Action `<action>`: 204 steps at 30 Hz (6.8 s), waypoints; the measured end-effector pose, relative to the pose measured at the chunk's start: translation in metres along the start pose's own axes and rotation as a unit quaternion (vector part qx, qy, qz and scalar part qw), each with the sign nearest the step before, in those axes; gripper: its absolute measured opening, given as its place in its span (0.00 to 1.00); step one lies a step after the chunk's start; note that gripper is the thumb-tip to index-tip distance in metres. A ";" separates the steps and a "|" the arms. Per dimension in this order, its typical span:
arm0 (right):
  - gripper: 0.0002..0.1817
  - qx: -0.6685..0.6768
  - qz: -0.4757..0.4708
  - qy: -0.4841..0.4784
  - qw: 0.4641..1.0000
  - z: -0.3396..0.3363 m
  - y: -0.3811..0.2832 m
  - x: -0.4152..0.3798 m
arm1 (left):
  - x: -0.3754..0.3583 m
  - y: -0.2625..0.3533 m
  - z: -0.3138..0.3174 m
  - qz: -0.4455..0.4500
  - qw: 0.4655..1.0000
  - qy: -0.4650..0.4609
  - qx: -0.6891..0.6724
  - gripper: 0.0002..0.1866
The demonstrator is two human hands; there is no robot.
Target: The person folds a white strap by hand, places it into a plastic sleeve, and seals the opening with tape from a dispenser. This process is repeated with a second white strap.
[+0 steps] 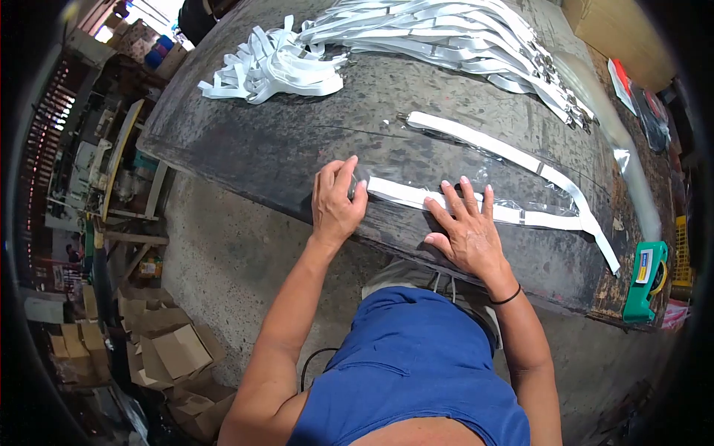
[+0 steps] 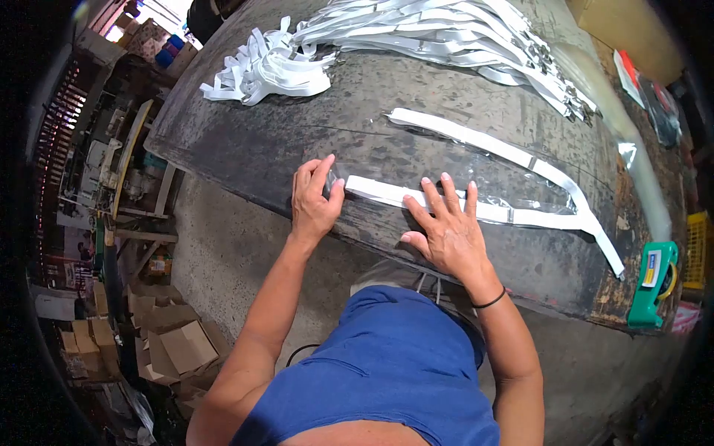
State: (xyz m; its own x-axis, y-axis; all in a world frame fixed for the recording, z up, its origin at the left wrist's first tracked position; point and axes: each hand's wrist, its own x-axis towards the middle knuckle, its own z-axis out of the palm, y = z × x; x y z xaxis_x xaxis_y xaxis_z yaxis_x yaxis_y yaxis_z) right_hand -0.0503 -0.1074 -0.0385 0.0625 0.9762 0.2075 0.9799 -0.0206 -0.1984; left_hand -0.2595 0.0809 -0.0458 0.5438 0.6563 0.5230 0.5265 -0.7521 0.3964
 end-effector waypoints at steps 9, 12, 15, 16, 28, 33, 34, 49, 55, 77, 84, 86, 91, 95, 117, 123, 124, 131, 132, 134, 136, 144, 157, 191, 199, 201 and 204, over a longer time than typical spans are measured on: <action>0.33 0.014 0.009 0.015 1.000 0.003 0.001 -0.001 | 0.009 0.039 0.020 0.081 0.996 0.032 0.007 0.12; 0.33 0.024 0.011 0.016 1.000 0.002 0.001 -0.001 | -0.001 0.047 0.026 0.088 0.996 0.001 0.022 0.12; 0.34 0.023 0.010 0.020 0.999 0.004 0.002 -0.002 | -0.006 0.046 0.026 0.122 0.992 -0.018 0.019 0.13; 0.34 0.024 0.010 0.020 0.999 0.004 0.002 -0.002 | -0.008 0.046 0.026 0.144 0.989 -0.026 0.020 0.13; 0.28 0.113 0.035 0.079 0.990 0.008 0.010 -0.004 | -0.021 0.053 0.018 0.174 0.980 -0.099 0.022 0.19; 0.25 0.119 0.039 0.132 0.983 0.014 0.011 -0.004 | -0.020 0.054 0.021 0.172 0.980 -0.098 0.018 0.19; 0.23 0.108 0.037 0.127 0.985 0.014 0.011 -0.004 | -0.020 0.054 0.021 0.172 0.980 -0.102 0.017 0.19; 0.21 0.102 0.033 0.107 0.988 0.011 0.008 -0.001 | -0.020 0.053 0.021 0.175 0.979 -0.105 0.005 0.19; 0.21 0.086 0.034 0.104 0.990 0.008 0.008 -0.002 | -0.020 0.055 0.023 0.175 0.978 -0.114 -0.001 0.19; 0.27 0.056 0.041 0.114 0.991 0.013 0.010 -0.004 | -0.020 0.052 0.024 0.164 0.980 -0.111 -0.006 0.19; 0.26 0.062 0.044 0.118 0.990 0.013 0.009 -0.004 | -0.019 0.053 0.024 0.169 0.980 -0.104 -0.002 0.19; 0.26 0.060 0.038 0.119 0.990 0.012 0.008 -0.004 | -0.019 0.052 0.024 0.170 0.980 -0.105 0.000 0.19; 0.25 0.065 0.036 0.129 0.989 0.013 0.009 -0.005 | -0.020 0.052 0.025 0.175 0.979 -0.102 0.004 0.18; 0.25 0.093 0.036 0.158 0.982 0.013 0.010 -0.005 | -0.020 0.052 0.024 0.176 0.979 -0.100 0.005 0.18; 0.12 0.047 0.562 0.509 0.650 -0.224 0.224 -0.368 | -0.020 0.032 0.037 0.215 0.970 -0.112 -0.011 0.17; 0.14 0.116 0.680 0.341 0.639 -0.238 0.234 -0.380 | -0.024 0.026 0.040 0.212 0.971 -0.111 0.017 0.16; 0.14 0.162 0.702 0.304 0.623 -0.241 0.234 -0.379 | -0.024 0.026 0.040 0.215 0.970 -0.109 0.016 0.16; 0.08 0.217 0.702 0.197 0.649 -0.247 0.258 -0.379 | -0.023 0.025 0.039 0.211 0.970 -0.120 0.022 0.16; 0.08 0.216 0.702 0.199 0.648 -0.245 0.263 -0.382 | -0.024 0.025 0.039 0.206 0.971 -0.121 0.022 0.16; 0.09 0.184 0.670 0.221 0.684 -0.243 0.269 -0.382 | -0.023 0.026 0.039 0.207 0.971 -0.121 0.021 0.16; 0.09 0.161 0.670 0.224 0.689 -0.247 0.270 -0.381 | -0.023 0.026 0.038 0.208 0.970 -0.121 0.021 0.16; 0.09 0.083 0.665 0.260 0.695 -0.247 0.237 -0.385 | -0.024 0.019 0.040 0.209 0.969 -0.132 0.018 0.16; 0.12 0.331 0.612 0.467 0.545 -0.215 0.214 -0.395 | -0.024 0.016 0.040 0.211 0.968 -0.136 0.023 0.18; 0.12 0.575 0.480 0.036 0.662 -0.031 0.018 -0.250 | -0.019 0.038 0.035 0.206 0.972 -0.118 0.004 0.17; 0.16 0.406 0.447 -0.142 0.784 -0.005 0.022 -0.219 | -0.021 0.037 0.035 0.194 0.974 -0.120 0.018 0.16; 0.17 0.384 0.443 -0.165 0.793 -0.005 0.024 -0.218 | -0.021 0.036 0.036 0.194 0.973 -0.121 0.015 0.16; 0.20 0.316 0.447 -0.198 0.813 -0.005 0.024 -0.219 | -0.021 0.035 0.036 0.194 0.973 -0.122 0.012 0.17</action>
State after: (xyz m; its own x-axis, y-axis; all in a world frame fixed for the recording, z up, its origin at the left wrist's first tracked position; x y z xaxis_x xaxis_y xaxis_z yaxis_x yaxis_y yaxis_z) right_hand -0.0396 -0.3225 -0.0838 0.5078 0.6269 -0.5908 0.2755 -0.7680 -0.5782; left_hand -0.2286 0.0430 -0.0698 0.8421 0.3204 0.4337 0.2648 -0.9464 0.1850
